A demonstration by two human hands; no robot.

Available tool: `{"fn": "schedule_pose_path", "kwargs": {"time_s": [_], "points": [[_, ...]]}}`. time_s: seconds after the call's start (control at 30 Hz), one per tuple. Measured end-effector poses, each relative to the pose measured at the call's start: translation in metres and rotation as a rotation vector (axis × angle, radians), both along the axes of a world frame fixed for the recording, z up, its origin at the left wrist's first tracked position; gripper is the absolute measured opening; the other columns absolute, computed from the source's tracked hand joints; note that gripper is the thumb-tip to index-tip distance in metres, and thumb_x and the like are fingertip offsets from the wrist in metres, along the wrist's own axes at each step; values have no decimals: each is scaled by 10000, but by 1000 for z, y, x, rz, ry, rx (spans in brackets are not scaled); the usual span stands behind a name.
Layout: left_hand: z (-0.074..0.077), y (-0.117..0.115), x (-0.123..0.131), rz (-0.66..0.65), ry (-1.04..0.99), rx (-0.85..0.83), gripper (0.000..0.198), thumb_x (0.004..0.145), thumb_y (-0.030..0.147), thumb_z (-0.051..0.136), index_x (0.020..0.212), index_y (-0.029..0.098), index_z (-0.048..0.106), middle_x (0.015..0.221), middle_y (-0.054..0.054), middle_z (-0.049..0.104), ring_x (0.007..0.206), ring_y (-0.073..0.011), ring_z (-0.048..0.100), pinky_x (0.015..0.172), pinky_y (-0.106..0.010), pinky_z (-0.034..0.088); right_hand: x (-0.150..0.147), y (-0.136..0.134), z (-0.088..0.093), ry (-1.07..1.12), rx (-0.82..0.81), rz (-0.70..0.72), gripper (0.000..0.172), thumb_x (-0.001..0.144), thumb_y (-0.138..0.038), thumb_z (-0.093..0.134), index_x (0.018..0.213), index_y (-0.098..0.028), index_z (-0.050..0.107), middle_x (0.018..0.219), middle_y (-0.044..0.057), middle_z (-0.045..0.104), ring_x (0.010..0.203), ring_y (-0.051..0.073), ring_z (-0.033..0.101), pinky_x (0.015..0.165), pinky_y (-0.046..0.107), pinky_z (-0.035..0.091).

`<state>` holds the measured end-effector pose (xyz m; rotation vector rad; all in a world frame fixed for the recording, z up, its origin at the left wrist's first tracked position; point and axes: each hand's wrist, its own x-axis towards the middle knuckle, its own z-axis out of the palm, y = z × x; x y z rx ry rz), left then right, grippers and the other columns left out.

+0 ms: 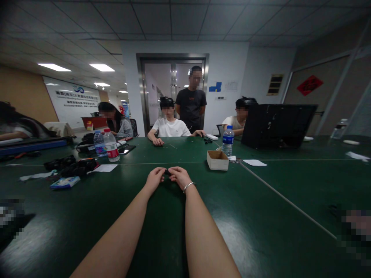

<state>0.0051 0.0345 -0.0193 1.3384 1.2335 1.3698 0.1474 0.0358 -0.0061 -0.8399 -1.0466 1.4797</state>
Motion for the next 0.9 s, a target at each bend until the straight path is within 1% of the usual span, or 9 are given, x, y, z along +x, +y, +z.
{"fn": "schedule_pose_path", "kwargs": {"time_s": [0.1, 0.23, 0.3, 0.4, 0.47, 0.53, 0.63, 0.77, 0.9], "points": [[-2, 0, -1, 10, 41, 16, 266, 765, 399, 550, 842, 152, 614, 735, -32, 592, 582, -102, 530, 523, -204, 437, 0, 1, -2, -10, 9, 7, 209, 639, -143, 751, 794, -90, 622, 664, 41, 616, 481, 72, 551, 421, 138, 439], [-1, -2, -2, 68, 99, 8, 349, 745, 490, 556, 773, 145, 607, 654, -27, 576, 548, -113, 531, 523, -221, 439, -1, 1, -1, -12, 19, 8, 200, 641, -92, 732, 809, -89, 623, 705, 48, 629, 502, 78, 569, 448, 148, 463], [0, -3, -2, 102, 154, -5, 392, 750, 531, 528, 741, 146, 600, 617, -26, 565, 517, -114, 525, 512, -228, 435, -2, 0, 0, -1, 12, -2, 193, 642, -66, 720, 806, -93, 622, 693, 43, 628, 497, 78, 564, 449, 151, 466], [0, -4, 0, 98, 194, -18, 432, 775, 562, 469, 726, 150, 590, 608, -31, 562, 513, -119, 528, 506, -233, 442, -3, 1, 1, 15, -13, -28, 152, 665, -63, 701, 790, -96, 622, 652, 30, 618, 483, 76, 555, 442, 154, 464], [2, -5, 2, 82, 145, -3, 381, 775, 524, 502, 781, 153, 590, 685, -43, 589, 559, -121, 549, 515, -225, 453, -3, 2, 0, 29, -35, -55, 117, 681, -77, 694, 771, -98, 622, 634, 24, 612, 478, 76, 554, 445, 157, 466], [4, -7, 4, 61, 58, 36, 315, 739, 437, 595, 892, 161, 584, 816, -58, 610, 643, -125, 573, 534, -212, 466, -3, 4, -1, 40, -50, -78, 106, 685, -92, 698, 760, -99, 623, 631, 23, 612, 481, 79, 560, 452, 161, 471], [7, -8, 4, -7, -24, 92, 339, 675, 348, 682, 947, 165, 594, 933, -77, 608, 746, -142, 585, 562, -202, 477, -2, 6, -3, 43, -42, -83, 119, 672, -101, 713, 752, -102, 625, 619, 23, 612, 483, 84, 565, 449, 162, 468], [3, -4, -1, -5, -30, 59, 327, 656, 405, 695, 833, 138, 630, 822, -79, 623, 690, -136, 577, 573, -214, 478, -2, 6, -3, 36, -21, -67, 135, 649, -91, 725, 741, -105, 628, 616, 23, 614, 483, 82, 560, 443, 160, 465], [-4, 3, -3, 40, 20, -30, 429, 670, 553, 629, 724, 128, 613, 650, -55, 602, 573, -130, 559, 548, -238, 475, -2, 4, -2, 33, -8, -55, 140, 641, -69, 715, 749, -102, 633, 641, 30, 624, 475, 77, 550, 446, 164, 469]]}}
